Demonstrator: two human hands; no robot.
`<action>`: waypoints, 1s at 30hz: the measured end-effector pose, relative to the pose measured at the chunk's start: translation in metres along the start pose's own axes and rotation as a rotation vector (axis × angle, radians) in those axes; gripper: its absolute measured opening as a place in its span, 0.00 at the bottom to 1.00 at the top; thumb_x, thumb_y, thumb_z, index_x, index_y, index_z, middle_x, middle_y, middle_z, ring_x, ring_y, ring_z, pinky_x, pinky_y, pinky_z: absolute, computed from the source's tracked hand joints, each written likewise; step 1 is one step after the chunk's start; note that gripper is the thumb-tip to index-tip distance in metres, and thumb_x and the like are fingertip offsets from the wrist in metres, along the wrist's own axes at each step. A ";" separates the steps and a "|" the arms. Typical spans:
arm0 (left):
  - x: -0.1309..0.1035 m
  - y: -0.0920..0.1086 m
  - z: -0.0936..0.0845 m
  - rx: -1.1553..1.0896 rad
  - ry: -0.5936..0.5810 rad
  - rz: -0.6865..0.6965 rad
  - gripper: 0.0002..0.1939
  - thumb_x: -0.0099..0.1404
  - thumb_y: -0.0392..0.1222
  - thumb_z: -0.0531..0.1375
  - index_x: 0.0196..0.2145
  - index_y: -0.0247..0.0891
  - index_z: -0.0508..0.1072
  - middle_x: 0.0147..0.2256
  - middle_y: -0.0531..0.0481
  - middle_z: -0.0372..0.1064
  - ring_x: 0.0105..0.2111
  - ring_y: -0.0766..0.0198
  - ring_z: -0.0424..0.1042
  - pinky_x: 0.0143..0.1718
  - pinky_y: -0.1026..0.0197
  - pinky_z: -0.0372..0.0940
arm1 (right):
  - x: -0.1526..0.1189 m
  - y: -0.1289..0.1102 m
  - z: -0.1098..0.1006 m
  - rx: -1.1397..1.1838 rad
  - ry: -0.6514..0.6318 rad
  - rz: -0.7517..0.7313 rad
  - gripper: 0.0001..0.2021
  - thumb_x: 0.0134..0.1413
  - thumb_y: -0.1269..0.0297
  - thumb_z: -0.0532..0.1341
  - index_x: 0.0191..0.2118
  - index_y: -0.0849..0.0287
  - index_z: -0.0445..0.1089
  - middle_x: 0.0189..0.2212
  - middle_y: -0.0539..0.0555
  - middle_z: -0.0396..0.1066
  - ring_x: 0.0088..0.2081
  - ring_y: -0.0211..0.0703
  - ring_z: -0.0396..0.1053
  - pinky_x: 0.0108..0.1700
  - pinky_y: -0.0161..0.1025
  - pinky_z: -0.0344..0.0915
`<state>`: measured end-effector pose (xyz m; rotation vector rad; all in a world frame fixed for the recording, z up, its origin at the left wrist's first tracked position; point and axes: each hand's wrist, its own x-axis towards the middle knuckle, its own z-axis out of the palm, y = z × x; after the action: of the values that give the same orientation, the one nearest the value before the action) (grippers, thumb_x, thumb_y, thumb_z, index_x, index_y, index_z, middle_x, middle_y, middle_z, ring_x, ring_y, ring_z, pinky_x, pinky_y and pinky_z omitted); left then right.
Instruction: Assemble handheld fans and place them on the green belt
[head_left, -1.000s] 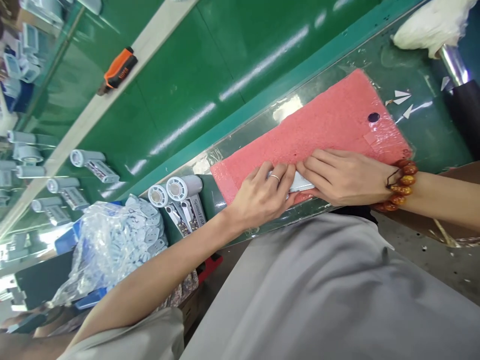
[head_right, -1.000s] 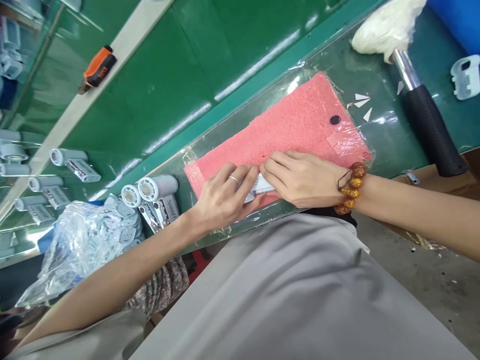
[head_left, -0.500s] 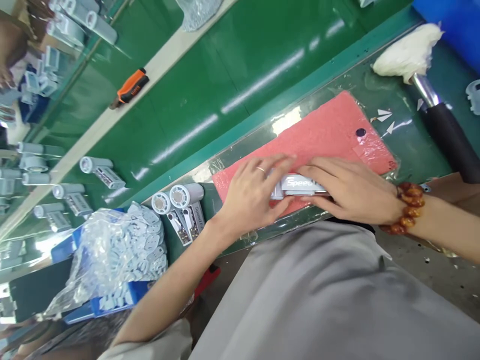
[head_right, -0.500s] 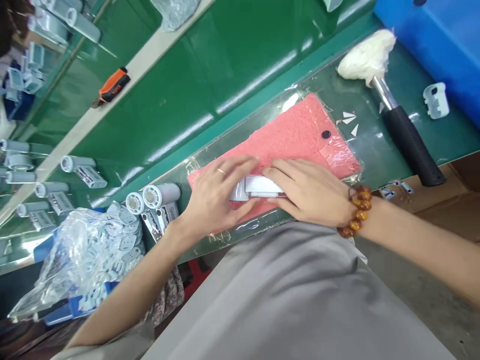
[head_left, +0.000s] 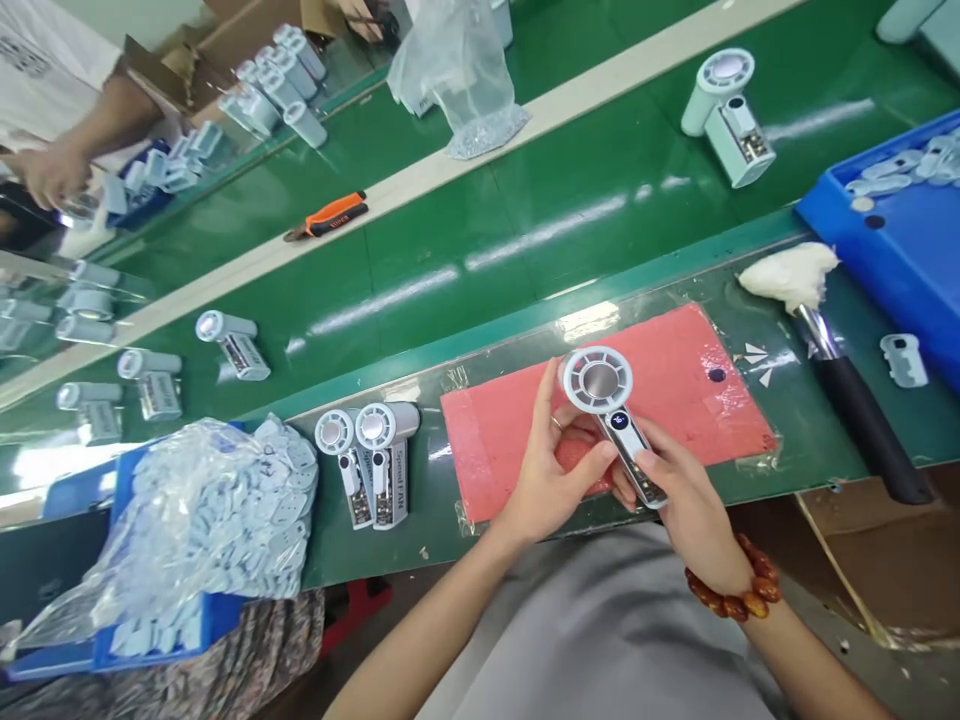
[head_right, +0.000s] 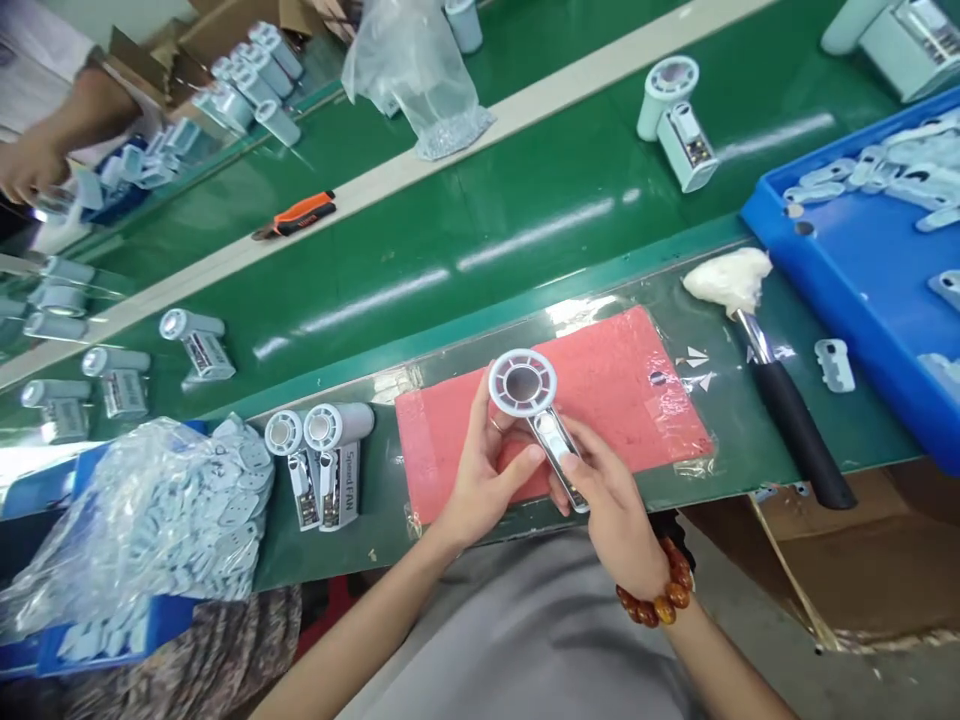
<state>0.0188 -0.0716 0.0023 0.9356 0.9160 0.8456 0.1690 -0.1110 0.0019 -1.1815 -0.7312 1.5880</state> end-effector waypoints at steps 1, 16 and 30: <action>0.000 0.000 -0.001 0.013 0.004 0.000 0.54 0.70 0.53 0.70 0.78 0.60 0.36 0.57 0.40 0.73 0.42 0.55 0.79 0.38 0.52 0.80 | -0.001 0.000 -0.002 0.006 -0.005 0.006 0.21 0.70 0.48 0.61 0.59 0.56 0.71 0.26 0.47 0.66 0.26 0.38 0.63 0.28 0.37 0.65; 0.003 -0.004 0.004 0.045 0.076 0.073 0.55 0.68 0.53 0.72 0.78 0.55 0.40 0.48 0.46 0.76 0.31 0.65 0.78 0.39 0.56 0.74 | 0.005 -0.016 -0.006 0.041 -0.120 0.094 0.18 0.68 0.45 0.59 0.37 0.55 0.70 0.26 0.50 0.67 0.21 0.39 0.61 0.24 0.39 0.63; -0.013 0.019 0.051 0.441 0.248 0.123 0.71 0.54 0.47 0.80 0.77 0.60 0.35 0.63 0.40 0.57 0.62 0.41 0.63 0.64 0.33 0.65 | 0.001 -0.022 0.000 0.023 -0.020 0.033 0.24 0.68 0.42 0.50 0.33 0.53 0.72 0.25 0.57 0.69 0.31 0.55 0.70 0.31 0.50 0.70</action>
<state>0.0569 -0.0906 0.0385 1.2961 1.3029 0.8950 0.1772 -0.1031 0.0208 -1.1675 -0.7083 1.6334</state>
